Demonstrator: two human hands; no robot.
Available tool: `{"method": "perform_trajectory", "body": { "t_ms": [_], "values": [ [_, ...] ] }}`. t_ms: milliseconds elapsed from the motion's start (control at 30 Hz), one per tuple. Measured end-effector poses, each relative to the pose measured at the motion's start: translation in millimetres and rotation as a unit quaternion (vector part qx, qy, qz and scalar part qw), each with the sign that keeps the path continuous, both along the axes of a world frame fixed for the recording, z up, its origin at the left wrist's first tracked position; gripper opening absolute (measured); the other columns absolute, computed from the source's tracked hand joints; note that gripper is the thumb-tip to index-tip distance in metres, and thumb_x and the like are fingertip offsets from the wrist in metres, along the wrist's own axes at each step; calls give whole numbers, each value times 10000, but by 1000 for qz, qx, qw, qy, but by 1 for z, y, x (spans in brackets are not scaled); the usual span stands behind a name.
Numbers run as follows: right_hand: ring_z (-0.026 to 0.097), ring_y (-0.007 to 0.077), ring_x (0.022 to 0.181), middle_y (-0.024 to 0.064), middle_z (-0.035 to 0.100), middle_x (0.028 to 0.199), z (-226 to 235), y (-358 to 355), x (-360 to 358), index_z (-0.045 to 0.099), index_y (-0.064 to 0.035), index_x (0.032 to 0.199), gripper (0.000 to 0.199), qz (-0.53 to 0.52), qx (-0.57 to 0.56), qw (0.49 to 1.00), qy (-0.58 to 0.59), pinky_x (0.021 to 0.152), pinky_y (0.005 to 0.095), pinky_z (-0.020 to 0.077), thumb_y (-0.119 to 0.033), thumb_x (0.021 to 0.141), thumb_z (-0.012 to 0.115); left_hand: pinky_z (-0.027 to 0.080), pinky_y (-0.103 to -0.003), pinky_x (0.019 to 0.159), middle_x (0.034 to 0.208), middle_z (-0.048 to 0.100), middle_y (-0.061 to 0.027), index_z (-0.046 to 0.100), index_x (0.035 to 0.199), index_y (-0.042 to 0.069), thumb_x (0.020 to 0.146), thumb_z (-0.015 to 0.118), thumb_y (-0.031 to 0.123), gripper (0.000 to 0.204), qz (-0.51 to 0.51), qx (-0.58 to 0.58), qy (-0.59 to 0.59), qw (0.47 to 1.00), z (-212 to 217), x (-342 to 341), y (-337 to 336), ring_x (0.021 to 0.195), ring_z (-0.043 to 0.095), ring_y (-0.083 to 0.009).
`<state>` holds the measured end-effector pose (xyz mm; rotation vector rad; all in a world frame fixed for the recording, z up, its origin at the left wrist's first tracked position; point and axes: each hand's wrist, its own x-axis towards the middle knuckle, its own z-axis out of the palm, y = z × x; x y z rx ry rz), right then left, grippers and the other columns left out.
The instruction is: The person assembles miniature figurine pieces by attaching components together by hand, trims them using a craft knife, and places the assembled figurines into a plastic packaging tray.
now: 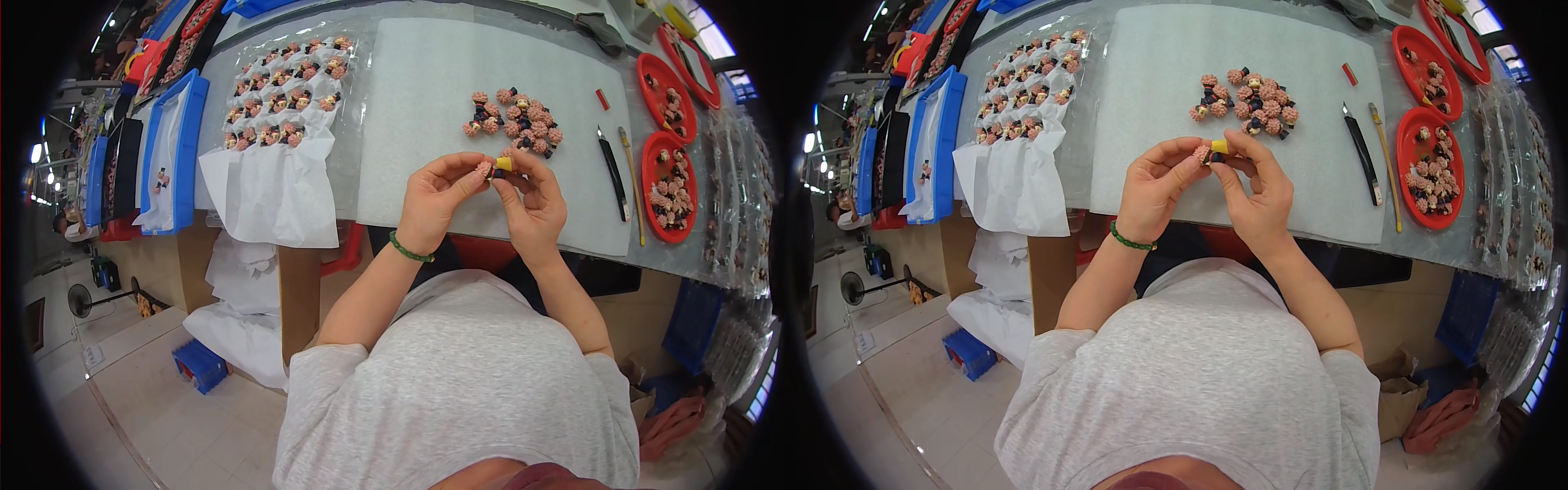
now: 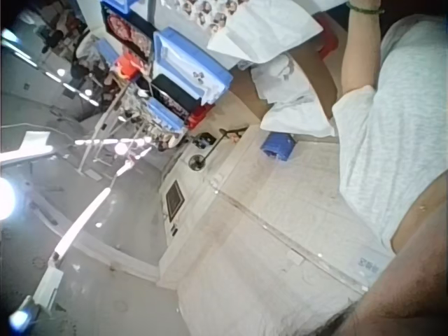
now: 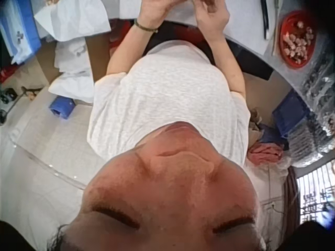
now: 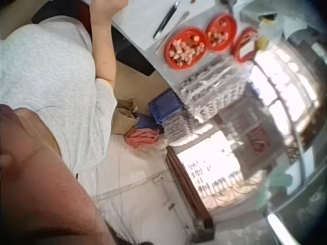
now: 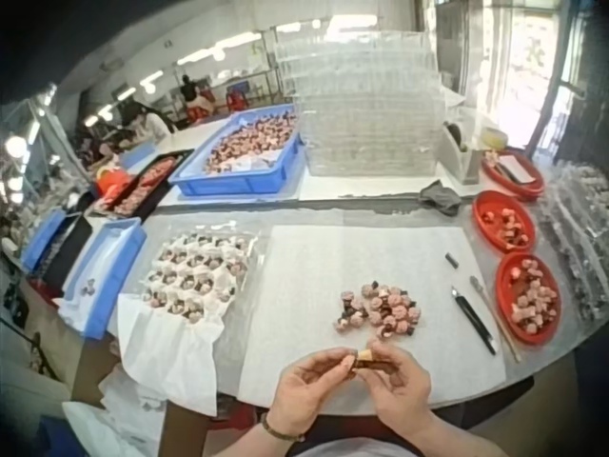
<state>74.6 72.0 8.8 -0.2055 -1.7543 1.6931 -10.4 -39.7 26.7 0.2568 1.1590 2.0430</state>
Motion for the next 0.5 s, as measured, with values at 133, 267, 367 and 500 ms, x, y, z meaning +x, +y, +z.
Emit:
{"method": "perform_trajectory", "body": {
  "t_ms": [133, 267, 367, 500],
  "values": [
    [547, 178, 976, 120, 539, 1064, -2, 2, 3, 497, 31, 1109, 366, 10, 51, 999, -10, 828, 290, 479, 90, 764, 602, 468, -260, 831, 1013, 602, -94, 556, 1049, -33, 821, 580, 13, 233, 1, -15, 41, 999, 2, 0, -2, 952, 562, -134],
    [585, 159, 845, 118, 557, 1008, 3, -3, 1, 538, 15, 1064, 350, 2, 80, 997, 9, 717, 257, 506, 58, 733, 644, 475, -237, 787, 983, 594, -71, 555, 1065, -22, 812, 586, -3, 256, 7, -30, 92, 995, 12, -5, -12, 921, 556, -112],
    [565, 159, 879, 120, 525, 1081, 9, -5, 5, 515, 13, 1096, 367, 2, 123, 992, -24, 753, 267, 486, 54, 750, 629, 471, -220, 756, 950, 559, -39, 581, 1030, -16, 783, 578, -66, 253, 82, -81, 288, 951, 36, -29, -31, 862, 539, -88],
    [566, 155, 817, 122, 541, 1048, -7, -1, 11, 538, 12, 1065, 319, 5, 170, 985, -43, 715, 256, 474, 38, 759, 622, 471, -194, 688, 885, 611, -64, 571, 940, -15, 757, 608, -52, 190, 200, -149, 347, 904, 63, -94, -59, 815, 583, -96]
  ]
}}
